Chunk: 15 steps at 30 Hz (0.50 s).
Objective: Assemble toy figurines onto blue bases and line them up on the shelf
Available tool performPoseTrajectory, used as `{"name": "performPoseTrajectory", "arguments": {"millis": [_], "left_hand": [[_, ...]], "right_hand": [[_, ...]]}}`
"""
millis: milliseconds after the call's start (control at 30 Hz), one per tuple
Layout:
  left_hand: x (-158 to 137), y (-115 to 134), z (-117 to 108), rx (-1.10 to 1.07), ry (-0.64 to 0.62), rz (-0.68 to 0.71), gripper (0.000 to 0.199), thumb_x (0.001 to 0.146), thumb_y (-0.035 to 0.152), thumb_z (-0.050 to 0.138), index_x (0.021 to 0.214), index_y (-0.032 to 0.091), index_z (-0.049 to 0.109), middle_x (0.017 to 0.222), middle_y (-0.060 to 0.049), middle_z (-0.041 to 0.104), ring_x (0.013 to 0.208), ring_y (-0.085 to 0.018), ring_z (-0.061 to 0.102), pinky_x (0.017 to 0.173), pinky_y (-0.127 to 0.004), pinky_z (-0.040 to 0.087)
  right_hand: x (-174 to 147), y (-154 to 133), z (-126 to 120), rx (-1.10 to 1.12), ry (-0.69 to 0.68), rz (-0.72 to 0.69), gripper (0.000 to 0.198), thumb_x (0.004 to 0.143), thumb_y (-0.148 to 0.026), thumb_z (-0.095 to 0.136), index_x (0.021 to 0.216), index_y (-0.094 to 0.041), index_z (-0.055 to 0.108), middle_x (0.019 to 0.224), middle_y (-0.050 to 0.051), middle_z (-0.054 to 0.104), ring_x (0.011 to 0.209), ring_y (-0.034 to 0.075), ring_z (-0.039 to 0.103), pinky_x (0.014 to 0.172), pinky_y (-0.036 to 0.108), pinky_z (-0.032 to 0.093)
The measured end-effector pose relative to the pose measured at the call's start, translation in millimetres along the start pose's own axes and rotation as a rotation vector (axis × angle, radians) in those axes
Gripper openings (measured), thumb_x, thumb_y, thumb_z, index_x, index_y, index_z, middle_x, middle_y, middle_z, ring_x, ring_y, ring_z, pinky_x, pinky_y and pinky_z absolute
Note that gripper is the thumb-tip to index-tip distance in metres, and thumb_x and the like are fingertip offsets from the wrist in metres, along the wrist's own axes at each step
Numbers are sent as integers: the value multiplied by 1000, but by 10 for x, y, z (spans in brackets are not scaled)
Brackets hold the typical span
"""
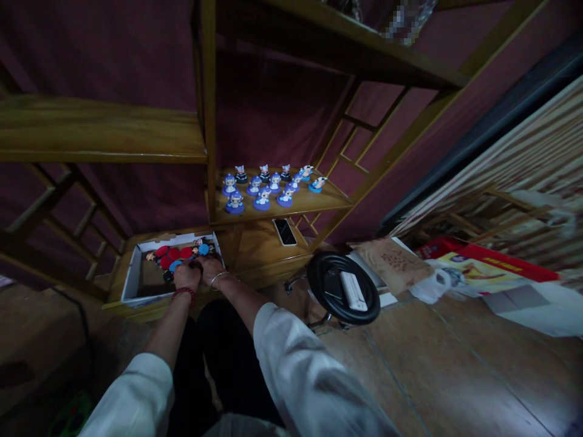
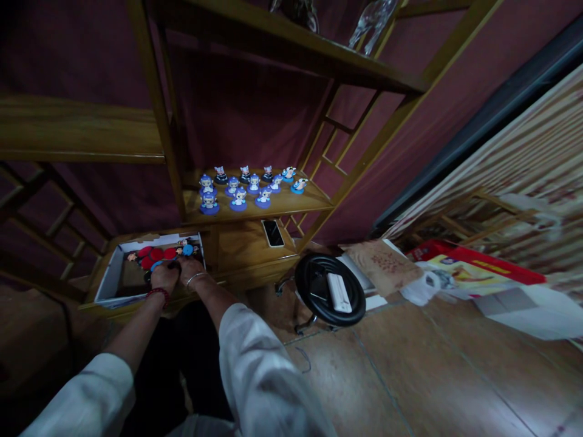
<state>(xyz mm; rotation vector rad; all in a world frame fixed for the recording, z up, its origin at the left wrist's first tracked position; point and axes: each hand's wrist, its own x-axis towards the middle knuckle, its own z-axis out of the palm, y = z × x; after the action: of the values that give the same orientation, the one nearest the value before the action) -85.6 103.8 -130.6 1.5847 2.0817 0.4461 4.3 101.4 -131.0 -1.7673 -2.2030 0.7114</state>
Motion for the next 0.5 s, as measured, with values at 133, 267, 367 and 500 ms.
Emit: {"name": "performPoseTrajectory", "arguments": {"millis": [133,267,367,500], "left_hand": [[1,36,-32,-12,14,22,33,74,22,43,98,12,62,95,-16,63,87,-25,58,72,-31,43],[0,57,-45,-38,23,31,32,74,20,44,99,11,62,97,-15,63,89,-25,57,73,-30,43],[12,56,-27,-73,51,15,32,75,20,43,100,11,61,97,-15,62,90,-23,57,75,-29,43],[40,40,-1,-146,92,-18,30,76,21,42,97,12,61,95,-13,63,88,-22,58,75,-29,43]], "right_hand": [[42,1,-22,-38,4,-15,34,74,-15,47,108,-16,49,107,9,58,98,17,54,84,26,42],[46,-15,-49,-46,-11,24,36,75,-13,46,110,-14,46,105,9,59,96,17,55,82,26,43],[37,-35,-68,-37,-12,27,35,77,-13,43,112,-14,45,106,10,58,94,17,56,81,27,44],[45,-32,-46,-34,3,36,38,77,-15,43,115,-13,43,106,11,59,93,18,56,79,29,45]]}}
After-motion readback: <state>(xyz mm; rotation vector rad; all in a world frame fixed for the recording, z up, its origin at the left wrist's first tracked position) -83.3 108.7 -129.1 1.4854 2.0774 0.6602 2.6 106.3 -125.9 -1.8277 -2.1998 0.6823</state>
